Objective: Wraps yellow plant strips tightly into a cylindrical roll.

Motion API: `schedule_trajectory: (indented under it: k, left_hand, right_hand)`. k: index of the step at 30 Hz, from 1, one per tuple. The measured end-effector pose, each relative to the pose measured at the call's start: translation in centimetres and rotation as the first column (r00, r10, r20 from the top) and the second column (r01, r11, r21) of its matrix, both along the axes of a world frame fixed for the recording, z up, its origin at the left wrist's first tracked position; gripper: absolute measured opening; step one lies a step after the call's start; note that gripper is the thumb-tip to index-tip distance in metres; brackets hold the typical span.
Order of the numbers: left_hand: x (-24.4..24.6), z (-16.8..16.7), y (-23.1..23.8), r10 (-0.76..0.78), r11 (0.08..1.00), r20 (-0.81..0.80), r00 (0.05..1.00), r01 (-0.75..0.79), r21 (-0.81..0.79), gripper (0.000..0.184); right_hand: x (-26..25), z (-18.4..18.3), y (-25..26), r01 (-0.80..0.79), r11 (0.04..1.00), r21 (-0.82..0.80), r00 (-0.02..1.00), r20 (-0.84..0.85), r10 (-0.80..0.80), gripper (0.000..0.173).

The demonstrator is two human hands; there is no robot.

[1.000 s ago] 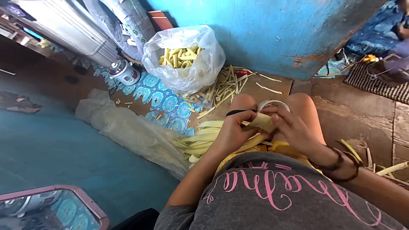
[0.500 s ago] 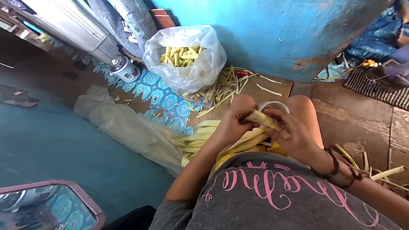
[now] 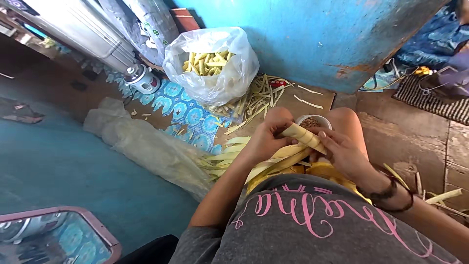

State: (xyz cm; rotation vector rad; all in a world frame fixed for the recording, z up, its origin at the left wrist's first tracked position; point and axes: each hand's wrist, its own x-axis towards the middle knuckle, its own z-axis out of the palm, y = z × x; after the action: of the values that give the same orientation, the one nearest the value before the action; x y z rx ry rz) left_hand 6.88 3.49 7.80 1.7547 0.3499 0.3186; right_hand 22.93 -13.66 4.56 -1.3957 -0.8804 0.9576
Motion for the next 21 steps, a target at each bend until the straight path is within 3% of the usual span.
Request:
schedule_trajectory:
  k: [1, 2, 3, 4, 5, 6, 7, 8, 9, 10, 11, 12, 13, 14, 15, 16, 17, 18, 19, 20, 21]
  left_hand:
    - [0.0, 0.0, 0.2, 0.005, 1.000, 0.004, 1.000, -0.005, -0.006, 0.023]
    - [0.0, 0.1, 0.2, 0.009, 1.000, 0.006, 1.000, -0.009, -0.009, 0.024]
    - [-0.1, 0.1, 0.3, 0.005, 1.000, 0.012, 1.000, -0.005, -0.013, 0.025]
    - [-0.1, 0.2, 0.3, -0.001, 1.000, 0.015, 1.000, 0.001, -0.010, 0.025]
    - [-0.1, 0.4, 0.4, -0.006, 1.000, 0.017, 1.000, 0.005, 0.006, 0.023]
    - [-0.1, 0.5, 0.4, -0.008, 1.000, 0.010, 1.000, 0.008, 0.024, 0.021]
    - [-0.2, 0.5, 0.4, -0.010, 0.999, 0.002, 1.000, 0.010, 0.038, 0.019]
    - [-0.2, 0.6, 0.5, -0.006, 0.999, -0.009, 1.000, 0.007, 0.043, 0.017]
    - [-0.2, 0.7, 0.5, 0.000, 0.999, -0.016, 1.000, 0.001, 0.037, 0.016]
    - [-0.2, 0.7, 0.5, 0.006, 1.000, -0.024, 1.000, -0.006, 0.022, 0.017]
    - [-0.2, 0.8, 0.5, 0.002, 1.000, -0.029, 1.000, -0.002, 0.012, 0.020]
    - [-0.2, 0.8, 0.6, -0.007, 1.000, -0.034, 0.999, 0.008, 0.012, 0.022]
    - [-0.2, 0.9, 0.6, -0.017, 1.000, -0.036, 0.999, 0.018, 0.018, 0.024]
    - [-0.3, 0.9, 0.6, -0.026, 0.999, -0.039, 0.999, 0.027, 0.023, 0.023]
    - [-0.3, 0.9, 0.6, -0.029, 0.999, -0.038, 0.999, 0.030, 0.028, 0.022]
    - [-0.2, 0.9, 0.6, -0.026, 0.999, -0.039, 0.999, 0.028, 0.035, 0.020]
    - [-0.2, 0.9, 0.6, -0.019, 0.999, -0.041, 0.999, 0.020, 0.030, 0.020]
    - [-0.1, 0.9, 0.7, -0.017, 1.000, -0.037, 0.999, 0.018, 0.018, 0.020]
    - [-0.1, 0.8, 0.7, -0.022, 1.000, -0.031, 0.999, 0.023, 0.004, 0.022]
    - [-0.1, 0.9, 0.8, -0.032, 0.999, -0.026, 0.999, 0.031, -0.005, 0.024]
    - [0.0, 0.9, 0.8, -0.039, 0.999, -0.020, 0.999, 0.039, -0.004, 0.026]
  right_hand:
    - [0.0, -0.6, -0.2, -0.004, 0.996, 0.088, 0.953, 0.301, -0.023, 0.037]
    - [0.0, -0.9, -0.3, -0.005, 0.988, 0.154, 0.889, 0.452, -0.065, 0.046]
    - [-0.1, -0.7, -0.4, 0.002, 0.990, 0.143, 0.909, 0.413, -0.062, 0.043]
    - [-0.1, 0.0, -0.3, 0.016, 0.998, 0.068, 0.981, 0.189, -0.028, 0.033]
    - [-0.1, 0.8, -0.1, 0.009, 1.000, -0.021, 0.992, -0.126, -0.011, 0.031]
    - [-0.1, 1.2, 0.0, 0.004, 0.997, -0.079, 0.946, -0.322, -0.029, 0.037]
    - [0.0, 1.1, -0.1, 0.004, 0.997, -0.081, 0.953, -0.302, -0.028, 0.036]
    - [0.0, 0.6, -0.3, 0.006, 0.999, -0.031, 0.996, -0.089, -0.009, 0.032]
    - [0.1, -0.2, -0.6, 0.006, 0.999, 0.043, 0.977, 0.214, -0.015, 0.037]
    - [0.2, -0.9, -0.7, -0.005, 0.993, 0.120, 0.909, 0.414, -0.045, 0.048]
    - [0.2, -1.2, -0.9, -0.011, 0.989, 0.147, 0.893, 0.446, -0.056, 0.048]
    - [0.2, -0.9, -0.9, -0.004, 0.994, 0.109, 0.953, 0.301, -0.030, 0.039]
    - [0.1, -0.2, -0.9, 0.013, 1.000, 0.019, 1.000, 0.017, -0.013, 0.033]
    - [0.1, 0.5, -0.8, 0.019, 0.997, -0.076, 0.967, -0.252, -0.038, 0.036]
    - [0.1, 0.9, -0.7, 0.018, 0.992, -0.124, 0.931, -0.359, -0.062, 0.039]
    - [0.2, 0.6, -0.9, 0.026, 0.995, -0.096, 0.958, -0.283, -0.052, 0.037]
    - [0.3, -0.2, -1.3, 0.025, 0.999, -0.020, 0.999, -0.042, -0.026, 0.034]
    - [0.4, -1.0, -1.6, 0.021, 0.997, 0.069, 0.967, 0.250, -0.038, 0.042]
    - [0.4, -1.6, -1.7, 0.017, 0.991, 0.133, 0.910, 0.409, -0.071, 0.050]
    - [0.5, -1.6, -1.9, 0.019, 0.990, 0.138, 0.919, 0.387, -0.072, 0.047]
    - [0.5, -1.1, -2.0, 0.035, 0.997, 0.076, 0.981, 0.186, -0.048, 0.036]
